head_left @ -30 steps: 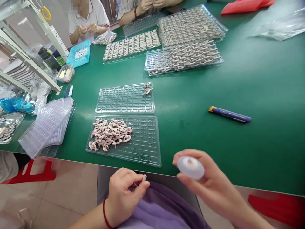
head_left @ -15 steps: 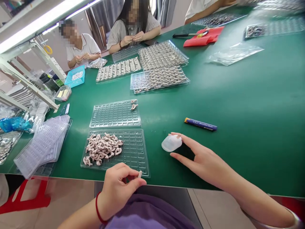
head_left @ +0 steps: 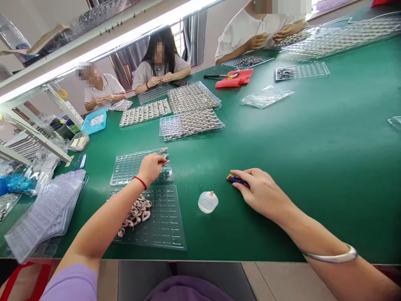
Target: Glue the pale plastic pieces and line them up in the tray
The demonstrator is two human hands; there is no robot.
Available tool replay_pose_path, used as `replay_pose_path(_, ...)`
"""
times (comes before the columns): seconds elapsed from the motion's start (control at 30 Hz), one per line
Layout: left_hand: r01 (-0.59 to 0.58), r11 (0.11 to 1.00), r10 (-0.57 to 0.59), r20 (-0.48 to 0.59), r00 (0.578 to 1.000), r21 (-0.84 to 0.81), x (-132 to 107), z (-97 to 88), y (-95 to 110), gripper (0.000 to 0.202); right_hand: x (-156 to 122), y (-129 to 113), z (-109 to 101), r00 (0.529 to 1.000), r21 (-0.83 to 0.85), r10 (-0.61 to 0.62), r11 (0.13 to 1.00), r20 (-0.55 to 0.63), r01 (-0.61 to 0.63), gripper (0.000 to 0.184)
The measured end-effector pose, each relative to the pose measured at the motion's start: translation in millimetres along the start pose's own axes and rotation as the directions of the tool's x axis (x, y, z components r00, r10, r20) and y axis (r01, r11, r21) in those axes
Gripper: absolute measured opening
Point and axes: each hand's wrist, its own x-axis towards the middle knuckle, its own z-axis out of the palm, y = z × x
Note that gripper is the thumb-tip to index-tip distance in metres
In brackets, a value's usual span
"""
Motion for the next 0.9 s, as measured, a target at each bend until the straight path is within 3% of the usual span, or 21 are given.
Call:
replay_pose_path(0.23,0.04,0.994,-0.049,0.086,0.995,0.104,14,13.5,-13,0.015,1,3,-5,0.996,0.052,0.086,0.995,0.013,-0.087,0.03)
replay_pose_path(0.63,0.035,0.982,-0.07,0.182,0.981,0.186,15,7.5,-11,0.018,2,-9,-9,0.996,0.126,0.093,0.988,0.0,-0.092,0.019)
replay_pose_path(0.77,0.047,0.978,-0.083,0.175,0.981,0.201,18,1.5,-10,0.01,3,-11,-10,0.996,0.146,0.087,0.985,0.005,-0.087,0.018)
replay_pose_path(0.9,0.109,0.964,-0.143,0.126,0.982,0.244,27,-1.7,-10,0.018,4,-12,-12,0.996,0.157,0.086,0.984,0.013,-0.087,0.018)
